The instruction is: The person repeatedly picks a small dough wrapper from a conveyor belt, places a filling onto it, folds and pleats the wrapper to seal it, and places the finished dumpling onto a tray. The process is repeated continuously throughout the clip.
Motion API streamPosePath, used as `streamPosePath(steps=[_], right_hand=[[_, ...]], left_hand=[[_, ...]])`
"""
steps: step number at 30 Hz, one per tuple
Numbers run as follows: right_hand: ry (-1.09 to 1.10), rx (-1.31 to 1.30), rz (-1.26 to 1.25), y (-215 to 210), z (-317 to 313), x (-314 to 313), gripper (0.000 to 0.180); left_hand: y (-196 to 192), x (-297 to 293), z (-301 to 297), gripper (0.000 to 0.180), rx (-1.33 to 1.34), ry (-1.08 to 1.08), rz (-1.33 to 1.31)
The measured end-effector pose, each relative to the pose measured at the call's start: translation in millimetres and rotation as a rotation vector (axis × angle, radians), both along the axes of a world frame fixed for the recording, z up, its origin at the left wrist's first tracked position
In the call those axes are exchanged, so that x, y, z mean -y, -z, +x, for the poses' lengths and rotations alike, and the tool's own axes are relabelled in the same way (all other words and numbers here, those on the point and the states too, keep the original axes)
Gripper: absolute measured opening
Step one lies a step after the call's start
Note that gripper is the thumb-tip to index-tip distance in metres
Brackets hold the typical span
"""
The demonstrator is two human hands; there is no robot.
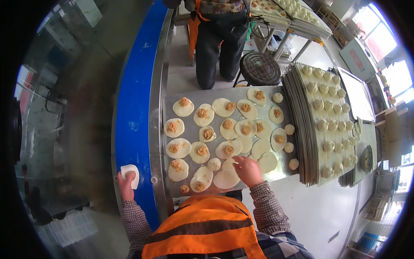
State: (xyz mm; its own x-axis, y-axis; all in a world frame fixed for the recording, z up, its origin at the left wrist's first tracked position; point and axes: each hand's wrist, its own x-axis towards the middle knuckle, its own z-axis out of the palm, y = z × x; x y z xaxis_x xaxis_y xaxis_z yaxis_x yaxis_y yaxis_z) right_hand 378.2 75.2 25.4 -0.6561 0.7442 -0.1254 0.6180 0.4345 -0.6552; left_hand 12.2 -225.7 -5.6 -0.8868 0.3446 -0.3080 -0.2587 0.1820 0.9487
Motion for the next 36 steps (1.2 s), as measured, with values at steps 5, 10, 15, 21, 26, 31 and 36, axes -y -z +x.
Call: streamPosePath(steps=[5, 10, 15, 21, 26, 31, 36], right_hand=[[-0.294, -0.184, 0.049, -28.5, -14.7, -9.3, 0.021], [-0.268, -0.479, -0.24, -51.7, -22.2, -31.5, 0.023], [-0.224, -0.486, -0.774, -67.5, 12.6, -72.2, 0.03], [-0.286, -0.408, -0.575, -73.5, 41.9, -66.4, 0.02], [-0.367, -0.39, 0.016, -76.8, 40.9, -39.7, 0.006], [-0.255, -0.286, -0.196, -84.8, 11.4, -17.7, 0.014], [-0.276, -0.242, 0.01, -86.6, -8.8, 0.7, 0.015]], left_hand=[[-39.1, -60.9, 89.0, 0.048, 0.511, -0.232, 0.666], [-52.7, -145.5, 187.1, 0.05, 0.818, 0.184, 0.931], [-72.2, -183.6, 244.5, 0.049, 0.798, 0.578, 0.748], [-88.6, -191.7, 254.8, 0.051, 0.646, 0.784, 0.368], [-91.1, -200.4, 243.9, 0.047, 0.313, 0.92, 0.083], [-91.2, -202.1, 216.9, 0.039, 0.027, 1.126, 0.012], [-80.5, -196.5, 186.9, 0.045, -0.142, 1.257, -0.13]])
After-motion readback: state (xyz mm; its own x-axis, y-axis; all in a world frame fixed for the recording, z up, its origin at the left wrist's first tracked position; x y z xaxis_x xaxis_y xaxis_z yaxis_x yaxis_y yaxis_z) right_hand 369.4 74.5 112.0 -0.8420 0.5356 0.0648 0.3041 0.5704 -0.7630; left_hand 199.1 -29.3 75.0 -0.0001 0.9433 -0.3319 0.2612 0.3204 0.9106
